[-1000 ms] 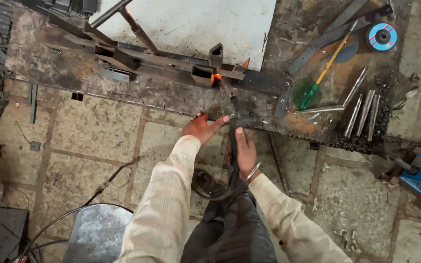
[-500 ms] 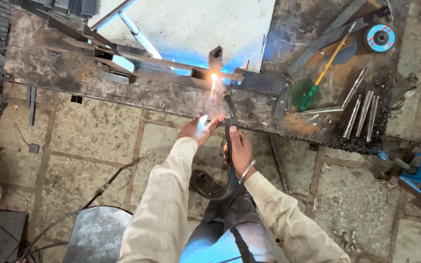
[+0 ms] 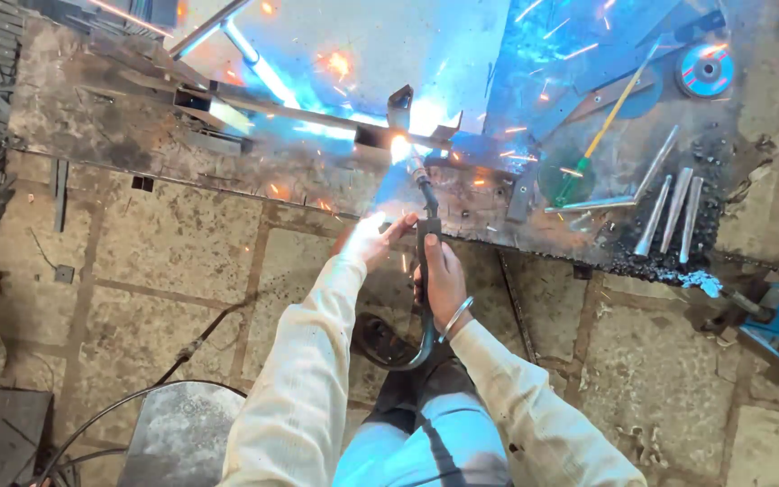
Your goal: Welding various metal components together on a workbench.
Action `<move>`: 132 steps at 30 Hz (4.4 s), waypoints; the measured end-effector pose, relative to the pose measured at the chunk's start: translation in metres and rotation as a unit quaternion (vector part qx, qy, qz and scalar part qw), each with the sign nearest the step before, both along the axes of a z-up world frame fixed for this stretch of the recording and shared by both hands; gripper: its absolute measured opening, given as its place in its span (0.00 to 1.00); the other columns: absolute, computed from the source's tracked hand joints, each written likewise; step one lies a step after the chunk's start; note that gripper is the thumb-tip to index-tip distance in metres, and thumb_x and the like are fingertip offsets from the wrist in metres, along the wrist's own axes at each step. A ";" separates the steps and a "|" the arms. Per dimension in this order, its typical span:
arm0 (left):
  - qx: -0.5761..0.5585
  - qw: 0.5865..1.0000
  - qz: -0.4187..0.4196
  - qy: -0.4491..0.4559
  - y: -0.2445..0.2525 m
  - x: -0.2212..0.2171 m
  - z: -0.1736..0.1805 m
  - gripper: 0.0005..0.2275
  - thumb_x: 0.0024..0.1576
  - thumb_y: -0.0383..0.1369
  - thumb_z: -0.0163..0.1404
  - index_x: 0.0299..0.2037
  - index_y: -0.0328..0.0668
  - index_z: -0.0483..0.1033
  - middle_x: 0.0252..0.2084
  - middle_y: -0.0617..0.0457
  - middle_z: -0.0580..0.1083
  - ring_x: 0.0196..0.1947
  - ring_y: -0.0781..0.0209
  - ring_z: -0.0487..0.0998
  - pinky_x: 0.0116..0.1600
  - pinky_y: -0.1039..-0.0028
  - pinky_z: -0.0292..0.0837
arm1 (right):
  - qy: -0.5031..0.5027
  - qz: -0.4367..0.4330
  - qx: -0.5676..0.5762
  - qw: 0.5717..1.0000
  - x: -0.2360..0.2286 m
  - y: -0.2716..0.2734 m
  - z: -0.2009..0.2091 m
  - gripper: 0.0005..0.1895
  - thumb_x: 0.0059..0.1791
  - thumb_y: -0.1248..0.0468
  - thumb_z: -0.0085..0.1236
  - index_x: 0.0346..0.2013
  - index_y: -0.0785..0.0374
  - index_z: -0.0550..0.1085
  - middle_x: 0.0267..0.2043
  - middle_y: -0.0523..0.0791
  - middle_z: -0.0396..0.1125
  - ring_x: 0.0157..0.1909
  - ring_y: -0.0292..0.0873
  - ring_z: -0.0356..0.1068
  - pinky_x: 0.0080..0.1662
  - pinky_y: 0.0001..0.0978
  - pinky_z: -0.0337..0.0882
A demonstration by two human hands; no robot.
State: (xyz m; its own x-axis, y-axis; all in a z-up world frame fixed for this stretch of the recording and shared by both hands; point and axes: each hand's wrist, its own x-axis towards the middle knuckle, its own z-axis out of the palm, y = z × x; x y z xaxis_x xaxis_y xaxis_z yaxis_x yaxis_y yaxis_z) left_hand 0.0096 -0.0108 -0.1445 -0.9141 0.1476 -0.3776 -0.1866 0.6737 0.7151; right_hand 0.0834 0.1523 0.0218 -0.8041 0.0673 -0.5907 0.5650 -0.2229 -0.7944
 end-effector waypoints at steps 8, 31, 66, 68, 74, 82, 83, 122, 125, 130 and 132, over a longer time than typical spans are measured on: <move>-0.022 0.994 -0.032 -0.102 0.004 -0.003 0.121 0.40 0.50 0.67 0.34 0.62 0.50 0.76 0.57 0.40 0.78 0.54 0.38 0.78 0.56 0.54 0.72 | -0.002 0.010 -0.030 0.999 0.000 0.002 0.003 0.25 0.55 0.39 0.43 0.34 0.58 0.66 0.19 0.40 0.61 0.16 0.34 0.60 0.20 0.29 0.61; -0.116 0.981 0.015 -0.154 0.004 -0.006 0.144 0.54 0.46 0.76 0.38 0.69 0.31 0.61 0.61 0.28 0.70 0.61 0.34 0.72 0.64 0.54 0.67 | 0.008 0.008 0.001 1.000 -0.001 0.003 -0.017 0.26 0.55 0.38 0.44 0.33 0.58 0.67 0.19 0.40 0.61 0.17 0.34 0.61 0.22 0.29 0.62; -0.139 0.969 -0.015 -0.201 0.009 -0.010 0.155 0.53 0.50 0.76 0.30 0.72 0.35 0.55 0.55 0.32 0.76 0.56 0.38 0.79 0.60 0.55 0.72 | 0.053 -0.004 0.012 0.999 0.009 0.009 -0.063 0.28 0.60 0.40 0.46 0.34 0.62 0.68 0.24 0.39 0.57 0.23 0.33 0.56 0.26 0.30 0.59; -0.146 0.949 -0.019 -0.278 0.009 -0.010 0.157 0.54 0.52 0.75 0.30 0.78 0.33 0.44 0.51 0.33 0.80 0.53 0.37 0.84 0.57 0.53 0.76 | 0.120 0.002 0.049 0.992 0.009 0.009 -0.058 0.31 0.65 0.40 0.48 0.34 0.64 0.68 0.29 0.37 0.53 0.29 0.30 0.52 0.30 0.29 0.57; -0.128 0.983 0.006 -0.128 0.007 -0.005 0.154 0.52 0.48 0.76 0.33 0.66 0.31 0.66 0.59 0.30 0.73 0.59 0.36 0.74 0.62 0.54 0.69 | -0.036 -0.010 -0.048 0.998 -0.002 0.001 -0.003 0.25 0.54 0.38 0.44 0.35 0.57 0.67 0.20 0.40 0.61 0.17 0.35 0.59 0.22 0.29 0.61; -0.124 0.969 -0.002 -0.214 0.008 -0.010 0.156 0.48 0.48 0.75 0.28 0.71 0.49 0.61 0.59 0.38 0.74 0.57 0.40 0.78 0.59 0.53 0.73 | -0.010 -0.029 -0.054 0.998 0.000 -0.001 0.011 0.24 0.54 0.40 0.46 0.40 0.57 0.72 0.21 0.40 0.64 0.19 0.35 0.61 0.23 0.30 0.62; -0.122 0.970 -0.002 -0.211 0.007 -0.009 0.157 0.48 0.48 0.75 0.28 0.71 0.49 0.61 0.59 0.38 0.74 0.57 0.40 0.78 0.59 0.53 0.73 | -0.007 -0.029 -0.053 0.998 0.008 -0.001 0.004 0.24 0.54 0.40 0.46 0.40 0.57 0.72 0.21 0.40 0.64 0.19 0.35 0.61 0.23 0.30 0.62; 0.171 0.958 0.231 -0.012 -0.166 0.100 0.181 0.30 0.57 0.51 0.54 0.65 0.42 0.71 0.52 0.38 0.79 0.49 0.49 0.83 0.55 0.65 0.76 | 0.388 -0.176 -0.200 0.882 -0.098 0.000 0.289 0.37 0.53 0.30 0.48 0.50 0.62 0.72 0.31 0.45 0.60 0.33 0.45 0.59 0.43 0.43 0.62; 0.199 0.960 0.191 0.043 -0.192 0.082 0.220 0.32 0.56 0.52 0.53 0.67 0.43 0.67 0.60 0.42 0.75 0.57 0.49 0.80 0.58 0.63 0.74 | 0.301 -0.134 -0.284 0.900 -0.129 -0.069 0.291 0.31 0.54 0.32 0.52 0.48 0.57 0.70 0.37 0.46 0.67 0.40 0.46 0.64 0.52 0.48 0.65; 0.067 0.948 0.139 0.277 -0.219 0.036 0.298 0.37 0.54 0.49 0.60 0.70 0.36 0.63 0.66 0.33 0.68 0.66 0.32 0.65 0.65 0.53 0.59 | 0.203 -0.065 -0.316 0.924 -0.178 -0.176 0.283 0.23 0.56 0.41 0.53 0.52 0.55 0.70 0.39 0.45 0.69 0.44 0.48 0.69 0.56 0.56 0.68; 0.102 0.943 0.141 0.283 -0.223 0.016 0.322 0.35 0.56 0.48 0.59 0.70 0.37 0.63 0.65 0.35 0.69 0.65 0.34 0.68 0.65 0.54 0.61 | 0.186 -0.061 -0.309 0.931 -0.187 -0.210 0.279 0.22 0.55 0.42 0.53 0.52 0.54 0.70 0.40 0.45 0.70 0.45 0.48 0.69 0.56 0.56 0.69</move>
